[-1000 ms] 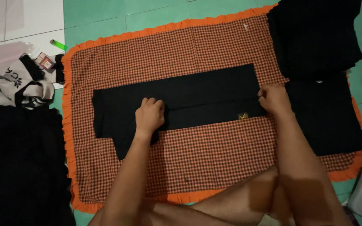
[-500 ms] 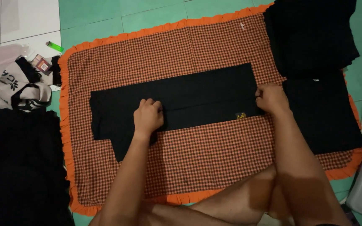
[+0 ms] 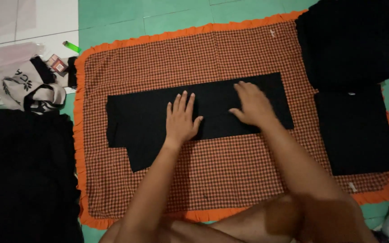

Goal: The person folds a black t-shirt on a checkered mat. They smooth the shirt, fold the sides inward, fold the bottom up, and then fold the shirt in half again to create a compact rectangle.

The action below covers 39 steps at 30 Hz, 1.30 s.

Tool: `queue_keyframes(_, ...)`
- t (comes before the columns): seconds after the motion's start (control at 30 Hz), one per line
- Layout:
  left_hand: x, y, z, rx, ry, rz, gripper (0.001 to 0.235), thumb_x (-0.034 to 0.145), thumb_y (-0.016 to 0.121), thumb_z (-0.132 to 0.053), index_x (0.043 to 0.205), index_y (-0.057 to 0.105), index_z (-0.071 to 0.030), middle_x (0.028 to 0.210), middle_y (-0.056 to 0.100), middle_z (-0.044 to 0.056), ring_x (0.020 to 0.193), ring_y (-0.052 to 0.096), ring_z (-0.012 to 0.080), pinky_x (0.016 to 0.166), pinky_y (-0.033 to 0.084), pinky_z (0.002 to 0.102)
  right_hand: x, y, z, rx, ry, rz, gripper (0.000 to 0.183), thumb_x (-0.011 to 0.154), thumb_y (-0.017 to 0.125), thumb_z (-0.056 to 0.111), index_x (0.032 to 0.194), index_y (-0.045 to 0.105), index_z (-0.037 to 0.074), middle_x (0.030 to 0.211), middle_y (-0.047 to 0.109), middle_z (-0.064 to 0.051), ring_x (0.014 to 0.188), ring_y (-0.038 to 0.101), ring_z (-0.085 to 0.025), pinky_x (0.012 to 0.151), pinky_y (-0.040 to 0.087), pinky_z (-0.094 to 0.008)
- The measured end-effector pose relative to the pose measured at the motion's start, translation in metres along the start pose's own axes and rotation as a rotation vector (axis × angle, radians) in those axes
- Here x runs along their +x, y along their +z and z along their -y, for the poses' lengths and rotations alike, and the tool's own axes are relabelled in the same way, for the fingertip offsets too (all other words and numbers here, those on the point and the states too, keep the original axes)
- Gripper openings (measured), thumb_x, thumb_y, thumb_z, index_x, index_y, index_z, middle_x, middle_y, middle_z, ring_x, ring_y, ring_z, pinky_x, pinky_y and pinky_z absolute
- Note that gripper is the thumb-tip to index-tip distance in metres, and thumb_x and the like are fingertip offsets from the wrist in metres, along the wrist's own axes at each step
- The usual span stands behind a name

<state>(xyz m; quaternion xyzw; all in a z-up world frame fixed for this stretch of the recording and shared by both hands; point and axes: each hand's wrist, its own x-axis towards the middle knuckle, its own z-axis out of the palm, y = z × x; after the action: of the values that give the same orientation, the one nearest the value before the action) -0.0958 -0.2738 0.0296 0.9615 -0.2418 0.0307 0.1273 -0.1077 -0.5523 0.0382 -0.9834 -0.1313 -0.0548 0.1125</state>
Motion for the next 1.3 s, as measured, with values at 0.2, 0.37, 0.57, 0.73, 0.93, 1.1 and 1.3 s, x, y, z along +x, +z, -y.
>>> queue_keyframes(0.2, -0.003, 0.019, 0.011, 0.041, -0.058, 0.175, 0.077, 0.1, 0.039, -0.06, 0.163, 0.026, -0.016, 0.166, 0.027, 0.02, 0.154, 0.024, 0.0387, 0.121, 0.018, 0.061, 0.034, 0.056, 0.033, 0.059, 0.098, 0.085, 0.089, 0.097, 0.052, 0.063, 0.162, 0.03, 0.005, 0.166, 0.023, -0.026, 0.153, 0.02, -0.048, 0.124, 0.022, -0.058)
queue_keyframes(0.37, -0.003, 0.009, 0.006, 0.049, -0.108, 0.287, 0.077, 0.101, 0.035, -0.062, 0.163, 0.025, -0.018, 0.169, 0.02, 0.018, 0.156, 0.018, 0.0369, 0.124, 0.012, 0.06, 0.024, 0.052, 0.044, 0.018, 0.159, 0.188, 0.089, 0.098, 0.042, 0.07, 0.166, 0.021, 0.016, 0.171, 0.011, -0.021, 0.157, 0.008, -0.042, 0.125, 0.003, -0.062)
queue_keyframes(0.57, -0.002, 0.011, 0.004, 0.061, -0.116, 0.311, 0.078, 0.101, 0.035, -0.062, 0.164, 0.021, -0.019, 0.17, 0.016, 0.016, 0.157, 0.013, 0.0359, 0.124, 0.009, 0.06, 0.033, 0.047, 0.022, -0.03, 0.163, 0.209, 0.102, 0.089, 0.046, 0.079, 0.166, 0.02, 0.018, 0.17, 0.014, -0.022, 0.157, 0.011, -0.043, 0.124, 0.011, -0.062)
queue_keyframes(0.73, -0.002, 0.016, 0.007, 0.065, -0.116, 0.338, 0.078, 0.102, 0.032, -0.062, 0.165, 0.015, -0.02, 0.172, 0.01, 0.015, 0.158, 0.007, 0.0349, 0.125, 0.005, 0.059, 0.006, 0.058, -0.056, -0.066, 0.195, 0.043, 0.097, 0.095, 0.047, 0.07, 0.164, 0.024, 0.005, 0.169, 0.017, -0.025, 0.154, 0.019, -0.047, 0.122, 0.022, -0.063)
queue_keyframes(0.93, -0.003, 0.013, 0.006, 0.073, -0.14, 0.394, 0.078, 0.103, 0.028, -0.063, 0.166, 0.009, -0.022, 0.173, 0.004, 0.013, 0.159, 0.001, 0.0325, 0.125, 0.0, 0.058, -0.026, 0.038, -0.103, -0.132, 0.325, 0.157, 0.107, 0.092, 0.033, 0.082, 0.164, 0.02, 0.004, 0.173, 0.011, -0.015, 0.159, 0.01, -0.038, 0.126, 0.008, -0.062)
queue_keyframes(1.1, -0.002, 0.011, 0.006, 0.053, -0.145, 0.398, 0.079, 0.102, 0.03, -0.064, 0.166, 0.009, -0.022, 0.173, 0.003, 0.013, 0.159, -0.001, 0.0331, 0.126, -0.001, 0.057, -0.012, 0.018, -0.089, -0.131, 0.359, 0.064, 0.116, 0.089, 0.038, 0.085, 0.162, 0.026, -0.005, 0.169, 0.021, -0.027, 0.156, 0.009, -0.048, 0.126, 0.003, -0.062)
queue_keyframes(1.3, 0.001, 0.009, 0.004, 0.009, -0.16, 0.386, 0.079, 0.102, 0.031, -0.065, 0.166, 0.013, -0.021, 0.173, 0.005, 0.013, 0.159, 0.002, 0.0336, 0.125, 0.0, 0.058, -0.016, 0.045, -0.075, -0.046, 0.277, 0.086, 0.108, 0.092, 0.038, 0.079, 0.164, 0.017, 0.0, 0.172, 0.012, -0.021, 0.157, 0.01, -0.045, 0.127, 0.006, -0.06)
